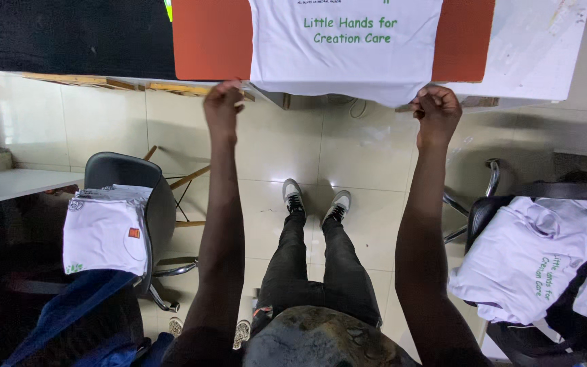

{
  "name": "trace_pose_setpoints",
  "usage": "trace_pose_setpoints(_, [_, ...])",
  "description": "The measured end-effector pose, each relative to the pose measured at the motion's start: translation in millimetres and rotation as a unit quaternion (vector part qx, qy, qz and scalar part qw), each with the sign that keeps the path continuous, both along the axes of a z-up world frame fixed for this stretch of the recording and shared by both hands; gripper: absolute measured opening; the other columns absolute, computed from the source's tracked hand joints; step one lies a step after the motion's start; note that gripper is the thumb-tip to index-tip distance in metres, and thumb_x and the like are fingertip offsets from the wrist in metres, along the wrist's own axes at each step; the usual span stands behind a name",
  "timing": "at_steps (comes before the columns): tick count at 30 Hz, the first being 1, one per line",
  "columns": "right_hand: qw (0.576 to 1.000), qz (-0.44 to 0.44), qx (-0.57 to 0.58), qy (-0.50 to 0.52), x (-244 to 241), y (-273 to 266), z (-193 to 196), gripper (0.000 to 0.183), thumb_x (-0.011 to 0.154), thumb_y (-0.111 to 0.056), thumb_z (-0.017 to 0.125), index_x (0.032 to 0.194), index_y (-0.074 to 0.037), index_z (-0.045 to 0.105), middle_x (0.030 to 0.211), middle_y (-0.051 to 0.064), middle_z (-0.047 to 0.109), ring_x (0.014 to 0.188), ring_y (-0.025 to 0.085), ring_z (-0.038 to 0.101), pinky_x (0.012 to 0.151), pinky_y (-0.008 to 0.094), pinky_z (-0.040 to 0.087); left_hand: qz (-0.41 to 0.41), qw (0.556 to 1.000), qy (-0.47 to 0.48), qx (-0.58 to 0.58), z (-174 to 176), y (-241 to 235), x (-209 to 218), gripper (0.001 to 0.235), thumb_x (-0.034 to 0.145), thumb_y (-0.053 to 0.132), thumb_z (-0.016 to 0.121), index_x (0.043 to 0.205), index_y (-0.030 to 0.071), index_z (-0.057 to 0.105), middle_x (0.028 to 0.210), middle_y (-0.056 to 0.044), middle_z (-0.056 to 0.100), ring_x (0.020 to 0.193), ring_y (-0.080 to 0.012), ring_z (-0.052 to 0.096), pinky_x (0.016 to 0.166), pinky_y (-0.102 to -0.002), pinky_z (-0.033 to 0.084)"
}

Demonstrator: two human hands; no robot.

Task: The person repeatedly places white t-shirts on a heat press, aligns them, closes the press, and then removes the shirts to place them on a chair. The process is repeated for multiple shirts throughout the clip.

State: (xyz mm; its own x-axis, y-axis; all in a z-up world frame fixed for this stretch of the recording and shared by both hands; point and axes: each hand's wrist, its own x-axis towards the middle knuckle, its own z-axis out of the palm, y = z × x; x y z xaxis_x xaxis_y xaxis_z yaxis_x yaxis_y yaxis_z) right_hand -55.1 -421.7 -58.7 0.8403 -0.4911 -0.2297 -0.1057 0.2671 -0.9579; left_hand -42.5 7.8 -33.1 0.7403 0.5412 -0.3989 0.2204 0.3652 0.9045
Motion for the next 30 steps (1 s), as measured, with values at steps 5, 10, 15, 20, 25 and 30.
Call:
trace_pose_setpoints(5, [0.999, 0.034, -0.025, 0.011, -4.2, 3.7, 0.7, 0.01, 0.094, 0.004, 0.073, 0.097, -0.005, 0.071, 0.075, 0.007, 0.061, 0.061, 0.016, 0.067, 0.049, 0.021, 0.052, -0.174, 0.96, -0.083, 0.202, -51.2, -23.2, -5.4, 0.017, 0.089, 0.011, 0.087, 0.099, 0.011, 0.073, 0.088, 0.001, 0.068, 0.08, -0.0071, 0.068, 0.073, -0.027, 0.063])
trace_pose_setpoints(10, [0.989, 0.005, -0.145, -0.021, 0.8, -23.1, -48.9, 0.017, 0.091, 0.013, 0.068, 0.095, -0.003, 0.068, 0.072, 0.01, 0.059, 0.055, 0.015, 0.06, 0.047, 0.024, 0.045, -0.093, 0.943, -0.056, 0.313, -45.7, -24.4, -10.3, 0.015, 0.09, 0.018, 0.082, 0.083, 0.017, 0.068, 0.07, 0.005, 0.061, 0.062, -0.0087, 0.057, 0.058, -0.024, 0.051])
trace_pose_setpoints(15, [0.933, 0.0, -0.355, -0.069, -8.6, 22.7, 50.1, 0.048, 0.087, 0.006, 0.073, 0.129, -0.015, 0.062, 0.085, 0.001, 0.058, 0.075, 0.014, 0.057, 0.073, 0.029, 0.05, -0.133, 0.817, -0.149, 0.541, 48.7, -59.1, -28.6, 0.033, 0.09, 0.004, 0.07, 0.119, 0.015, 0.06, 0.106, -0.004, 0.057, 0.086, -0.0219, 0.055, 0.06, -0.034, 0.044])
trace_pose_setpoints(20, [0.89, 0.129, -0.438, -0.022, 5.8, 45.2, 131.7, 0.036, 0.093, 0.003, 0.073, 0.129, -0.002, 0.071, 0.073, 0.021, 0.066, 0.066, 0.033, 0.069, 0.063, 0.042, 0.053, -0.307, 0.697, -0.182, 0.622, 100.6, -44.4, -19.5, 0.044, 0.083, 0.004, 0.077, 0.124, -0.008, 0.066, 0.12, -0.031, 0.067, 0.118, -0.0546, 0.058, 0.101, -0.06, 0.046])
trace_pose_setpoints(25, [0.893, 0.204, -0.389, -0.102, 21.1, 80.4, 260.8, 0.01, 0.095, -0.001, 0.072, 0.103, -0.006, 0.076, 0.075, 0.013, 0.073, 0.067, 0.029, 0.071, 0.068, 0.038, 0.057, -0.326, 0.69, -0.247, 0.598, 194.6, -31.7, -12.0, 0.019, 0.096, 0.022, 0.065, 0.107, 0.013, 0.077, 0.086, -0.014, 0.073, 0.084, -0.0396, 0.071, 0.076, -0.047, 0.056])
trace_pose_setpoints(30, [0.868, 0.289, -0.357, -0.186, 46.1, 104.9, 401.8, 0.024, 0.096, -0.009, 0.071, 0.118, -0.012, 0.078, 0.082, 0.012, 0.079, 0.066, 0.02, 0.071, 0.055, 0.03, 0.054, -0.295, 0.621, -0.393, 0.61, 373.9, -42.2, 28.3, 0.018, 0.098, 0.029, 0.066, 0.105, 0.017, 0.078, 0.091, -0.003, 0.077, 0.084, -0.0264, 0.076, 0.073, -0.036, 0.06])
